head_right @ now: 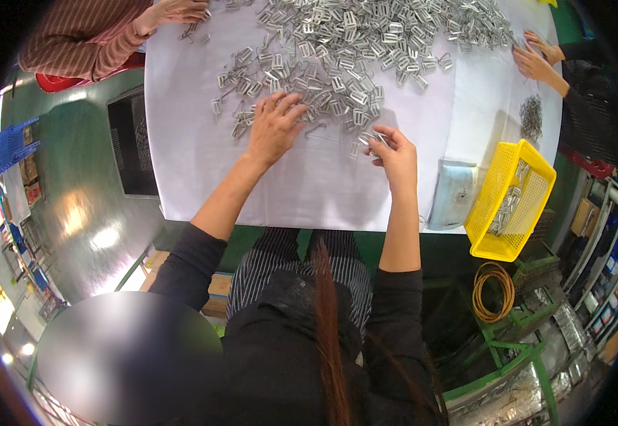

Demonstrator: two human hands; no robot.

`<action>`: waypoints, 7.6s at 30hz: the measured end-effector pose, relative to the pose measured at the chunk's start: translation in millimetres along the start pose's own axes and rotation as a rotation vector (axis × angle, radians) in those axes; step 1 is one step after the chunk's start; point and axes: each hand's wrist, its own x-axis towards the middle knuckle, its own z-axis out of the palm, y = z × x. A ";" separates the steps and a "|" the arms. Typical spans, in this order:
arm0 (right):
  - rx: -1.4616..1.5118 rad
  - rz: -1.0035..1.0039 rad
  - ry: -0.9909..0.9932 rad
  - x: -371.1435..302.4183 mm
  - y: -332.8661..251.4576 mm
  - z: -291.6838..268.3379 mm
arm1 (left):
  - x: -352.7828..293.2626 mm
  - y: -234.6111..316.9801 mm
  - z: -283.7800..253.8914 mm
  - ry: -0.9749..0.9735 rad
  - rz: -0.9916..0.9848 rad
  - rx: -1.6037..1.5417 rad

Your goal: The person repeatedly picks small metal clips and cylindrical fasteners from a white sheet on a table, joins them by hand, and places the assembled units into a yellow basket. The person also occasionally gathers loose fasteners and moves them aside.

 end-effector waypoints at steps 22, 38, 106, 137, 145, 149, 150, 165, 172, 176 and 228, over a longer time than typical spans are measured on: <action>0.243 -0.101 -0.083 32.7 -20.8 -8.2 | 10.2 -22.1 -16.3 -0.222 -0.694 -1.067; -0.207 -0.127 0.184 60.4 -11.1 -37.4 | 30.1 5.2 -26.1 -0.456 -0.922 -1.376; -0.602 -0.499 -0.099 -3.7 -18.5 176.0 | -81.1 -65.0 -47.0 0.107 -1.198 -1.208; 0.481 0.012 -0.415 43.2 -32.9 96.8 | -35.6 -36.2 -20.6 -0.225 -0.437 -0.389; -0.655 -0.379 -0.048 -2.2 -0.1 119.3 | -62.4 -56.4 -76.6 -0.222 -0.837 -1.784; -0.655 -0.426 -0.097 0.1 4.4 122.4 | -75.0 -48.6 -33.8 -0.122 -0.661 -0.653; -0.563 -0.378 -0.144 6.3 8.7 111.6 | -76.4 -35.1 -27.7 -0.042 -0.591 -0.597; -0.761 -0.347 0.001 -12.4 1.6 127.4 | -97.6 -58.9 -71.7 -0.170 -0.726 -1.804; 0.245 -0.041 -0.517 -3.1 4.5 106.7 | -84.5 -74.5 -42.1 0.077 -0.964 -0.780; 0.508 0.026 -0.543 -0.8 -39.8 121.2 | -76.0 -62.0 -44.3 -0.043 -0.922 -0.854; 0.151 -0.250 -0.477 85.9 -88.4 126.2 | -12.2 -103.7 -83.4 -0.246 -0.854 -1.633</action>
